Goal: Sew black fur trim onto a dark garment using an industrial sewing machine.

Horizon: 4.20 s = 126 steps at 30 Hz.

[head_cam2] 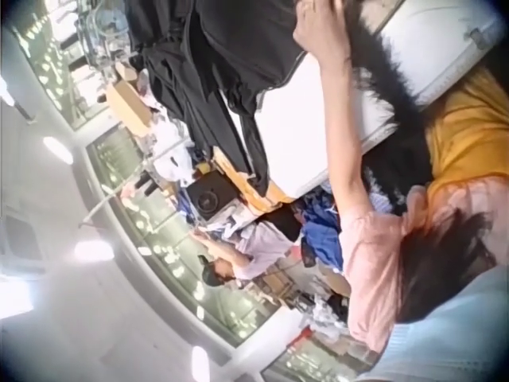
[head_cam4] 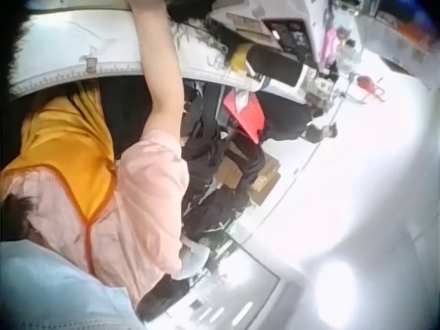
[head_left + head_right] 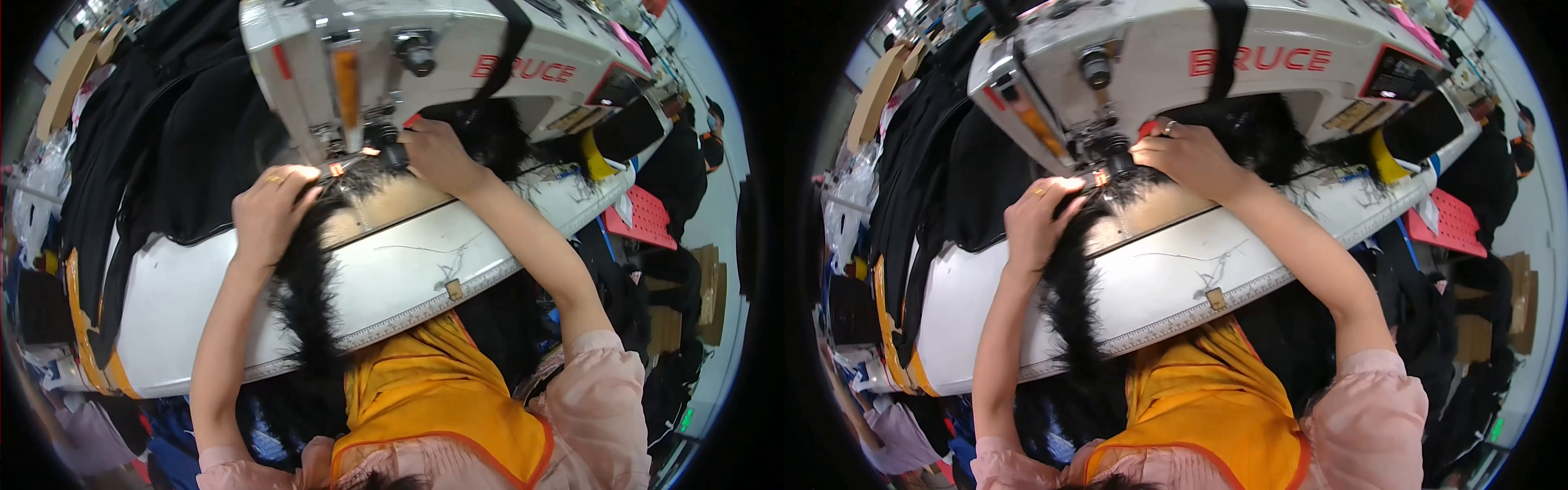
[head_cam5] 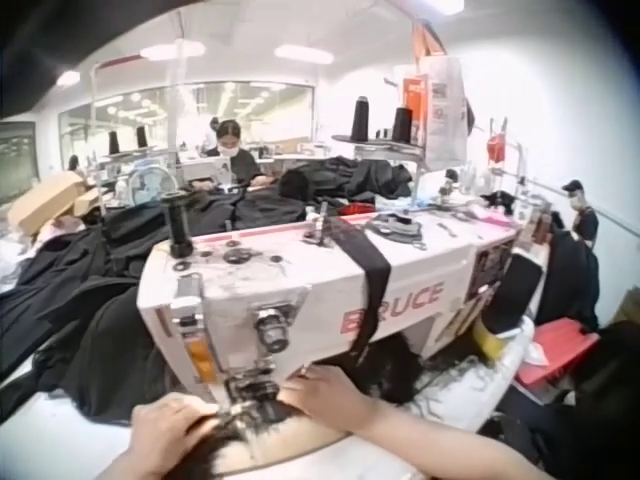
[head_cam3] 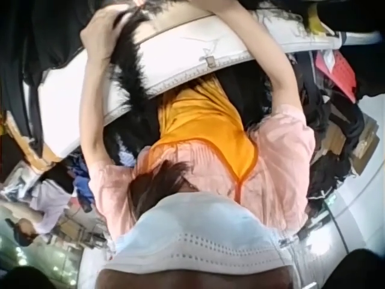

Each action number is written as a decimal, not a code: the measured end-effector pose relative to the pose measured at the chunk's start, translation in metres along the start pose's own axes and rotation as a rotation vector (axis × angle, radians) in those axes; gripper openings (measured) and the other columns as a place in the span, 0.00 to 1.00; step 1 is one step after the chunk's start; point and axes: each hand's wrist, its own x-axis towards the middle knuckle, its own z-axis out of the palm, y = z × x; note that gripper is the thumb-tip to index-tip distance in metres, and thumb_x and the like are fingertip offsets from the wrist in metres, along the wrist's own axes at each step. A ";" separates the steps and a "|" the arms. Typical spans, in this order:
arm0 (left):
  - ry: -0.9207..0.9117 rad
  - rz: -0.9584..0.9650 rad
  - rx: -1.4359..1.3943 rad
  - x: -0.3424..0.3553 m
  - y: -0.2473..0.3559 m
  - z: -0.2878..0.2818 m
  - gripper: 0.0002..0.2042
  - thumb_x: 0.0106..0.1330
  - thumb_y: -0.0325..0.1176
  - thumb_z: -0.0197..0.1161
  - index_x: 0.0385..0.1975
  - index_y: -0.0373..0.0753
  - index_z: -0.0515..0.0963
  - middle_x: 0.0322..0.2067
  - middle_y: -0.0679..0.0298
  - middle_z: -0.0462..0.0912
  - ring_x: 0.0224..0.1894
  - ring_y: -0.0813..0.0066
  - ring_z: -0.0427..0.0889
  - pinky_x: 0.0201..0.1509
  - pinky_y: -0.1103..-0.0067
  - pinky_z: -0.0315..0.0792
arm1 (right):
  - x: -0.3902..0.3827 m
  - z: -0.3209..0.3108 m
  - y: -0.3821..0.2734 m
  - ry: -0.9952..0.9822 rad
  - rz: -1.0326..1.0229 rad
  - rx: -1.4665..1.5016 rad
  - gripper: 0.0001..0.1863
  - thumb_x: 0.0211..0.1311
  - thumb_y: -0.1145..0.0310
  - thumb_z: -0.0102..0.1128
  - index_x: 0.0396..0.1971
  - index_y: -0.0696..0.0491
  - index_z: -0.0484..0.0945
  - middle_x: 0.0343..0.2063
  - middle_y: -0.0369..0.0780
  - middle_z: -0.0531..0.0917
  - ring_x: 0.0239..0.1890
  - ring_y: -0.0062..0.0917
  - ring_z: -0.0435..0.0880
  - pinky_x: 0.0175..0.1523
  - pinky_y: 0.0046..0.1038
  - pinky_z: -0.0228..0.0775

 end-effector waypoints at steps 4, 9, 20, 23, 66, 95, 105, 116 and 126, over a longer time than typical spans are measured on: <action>0.007 0.044 0.028 -0.005 -0.005 -0.004 0.06 0.51 0.34 0.66 0.27 0.43 0.79 0.31 0.72 0.81 0.35 0.77 0.80 0.32 0.80 0.74 | 0.007 0.002 0.001 -0.056 -0.033 -0.025 0.11 0.46 0.69 0.54 0.32 0.47 0.80 0.34 0.26 0.81 0.40 0.21 0.77 0.41 0.21 0.73; -0.125 -0.013 0.000 -0.005 -0.001 -0.017 0.05 0.53 0.31 0.65 0.29 0.43 0.79 0.29 0.71 0.78 0.34 0.75 0.78 0.29 0.78 0.73 | 0.002 -0.014 -0.002 -0.219 -0.068 0.001 0.10 0.49 0.70 0.54 0.33 0.48 0.78 0.35 0.31 0.77 0.41 0.24 0.78 0.40 0.24 0.73; -0.024 0.045 0.069 -0.015 0.006 -0.010 0.07 0.53 0.30 0.65 0.31 0.44 0.78 0.29 0.71 0.77 0.32 0.77 0.79 0.28 0.80 0.75 | 0.011 0.008 -0.034 -0.249 0.055 -0.032 0.17 0.56 0.62 0.56 0.46 0.46 0.75 0.36 0.33 0.78 0.39 0.25 0.78 0.41 0.24 0.73; -0.002 0.038 0.037 -0.017 -0.007 -0.011 0.07 0.52 0.30 0.65 0.31 0.44 0.78 0.28 0.71 0.77 0.31 0.75 0.79 0.28 0.79 0.74 | 0.006 0.003 -0.019 -0.180 -0.103 0.001 0.21 0.49 0.72 0.56 0.47 0.47 0.75 0.33 0.34 0.78 0.32 0.26 0.80 0.37 0.25 0.74; -0.188 0.026 0.187 -0.020 -0.021 -0.003 0.08 0.59 0.28 0.61 0.38 0.44 0.79 0.38 0.66 0.78 0.42 0.71 0.79 0.43 0.77 0.74 | -0.010 0.016 0.003 -0.159 0.048 -0.045 0.10 0.54 0.62 0.52 0.37 0.40 0.75 0.41 0.36 0.75 0.32 0.29 0.81 0.28 0.31 0.71; -0.066 0.074 0.188 0.006 0.000 0.006 0.06 0.52 0.35 0.64 0.24 0.41 0.77 0.29 0.67 0.75 0.33 0.76 0.77 0.26 0.80 0.74 | -0.003 -0.008 0.008 -0.209 0.069 -0.147 0.11 0.43 0.72 0.55 0.30 0.43 0.76 0.36 0.30 0.76 0.39 0.25 0.77 0.36 0.25 0.71; -0.053 0.100 0.242 0.011 0.001 0.007 0.07 0.51 0.35 0.64 0.25 0.40 0.77 0.30 0.67 0.75 0.36 0.76 0.76 0.30 0.81 0.74 | 0.005 -0.008 0.007 -0.120 0.038 -0.072 0.09 0.44 0.70 0.56 0.29 0.44 0.78 0.32 0.33 0.77 0.36 0.25 0.78 0.34 0.25 0.71; -0.032 -0.044 0.063 -0.005 -0.005 -0.007 0.06 0.49 0.32 0.66 0.26 0.45 0.77 0.28 0.74 0.74 0.32 0.78 0.76 0.27 0.80 0.72 | -0.001 -0.002 0.008 -0.094 0.060 -0.019 0.11 0.44 0.72 0.55 0.31 0.44 0.78 0.32 0.32 0.77 0.36 0.24 0.79 0.34 0.25 0.72; -0.041 0.085 0.055 -0.020 0.031 -0.012 0.06 0.48 0.28 0.65 0.25 0.41 0.76 0.27 0.71 0.74 0.34 0.78 0.77 0.30 0.81 0.73 | -0.019 -0.039 -0.010 -0.213 -0.067 -0.097 0.26 0.47 0.61 0.63 0.51 0.35 0.74 0.36 0.32 0.77 0.44 0.28 0.73 0.55 0.36 0.61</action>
